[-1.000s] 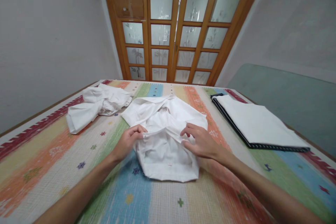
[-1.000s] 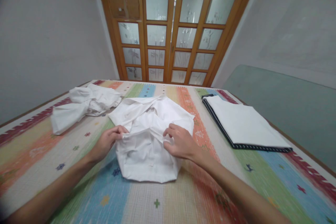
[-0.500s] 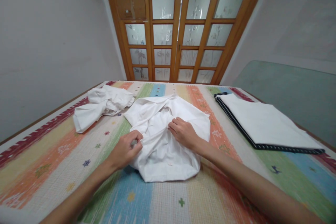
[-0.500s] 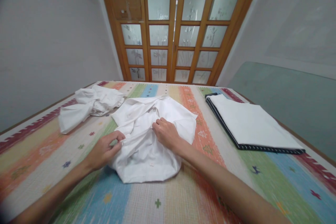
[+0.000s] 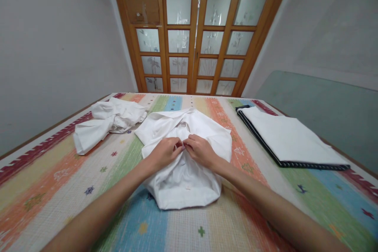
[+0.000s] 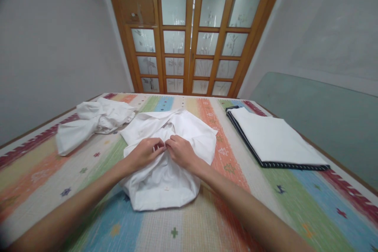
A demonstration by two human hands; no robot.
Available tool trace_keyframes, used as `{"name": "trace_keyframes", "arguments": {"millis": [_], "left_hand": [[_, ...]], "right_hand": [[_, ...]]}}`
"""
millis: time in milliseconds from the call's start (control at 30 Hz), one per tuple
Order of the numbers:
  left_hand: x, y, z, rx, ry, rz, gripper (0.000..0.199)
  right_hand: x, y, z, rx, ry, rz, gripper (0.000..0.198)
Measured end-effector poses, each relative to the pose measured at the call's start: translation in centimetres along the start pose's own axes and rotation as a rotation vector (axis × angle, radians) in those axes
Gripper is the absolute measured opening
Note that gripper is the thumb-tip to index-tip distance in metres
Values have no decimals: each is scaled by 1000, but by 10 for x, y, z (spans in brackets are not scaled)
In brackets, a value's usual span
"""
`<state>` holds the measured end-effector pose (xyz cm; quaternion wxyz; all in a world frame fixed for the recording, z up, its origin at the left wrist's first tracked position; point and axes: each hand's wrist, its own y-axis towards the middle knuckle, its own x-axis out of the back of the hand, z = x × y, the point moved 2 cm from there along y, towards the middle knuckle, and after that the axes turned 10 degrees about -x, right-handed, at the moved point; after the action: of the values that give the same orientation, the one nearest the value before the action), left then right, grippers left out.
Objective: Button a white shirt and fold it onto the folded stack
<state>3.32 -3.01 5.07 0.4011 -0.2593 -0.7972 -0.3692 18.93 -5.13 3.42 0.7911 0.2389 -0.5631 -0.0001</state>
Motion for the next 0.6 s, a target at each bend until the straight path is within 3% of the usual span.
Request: {"name": "trace_keyframes", "arguments": {"millis": [300, 467, 600], "left_hand": [[-7, -7, 8, 53, 136, -82, 11], [-12, -8, 10, 24, 262, 13, 12], [-10, -8, 15, -14, 152, 33, 20]], "right_hand": [[-5, 7, 4, 22, 104, -3, 13], [-3, 5, 5, 1, 64, -43, 10], [-2, 3, 7, -4, 3, -41, 15]]}}
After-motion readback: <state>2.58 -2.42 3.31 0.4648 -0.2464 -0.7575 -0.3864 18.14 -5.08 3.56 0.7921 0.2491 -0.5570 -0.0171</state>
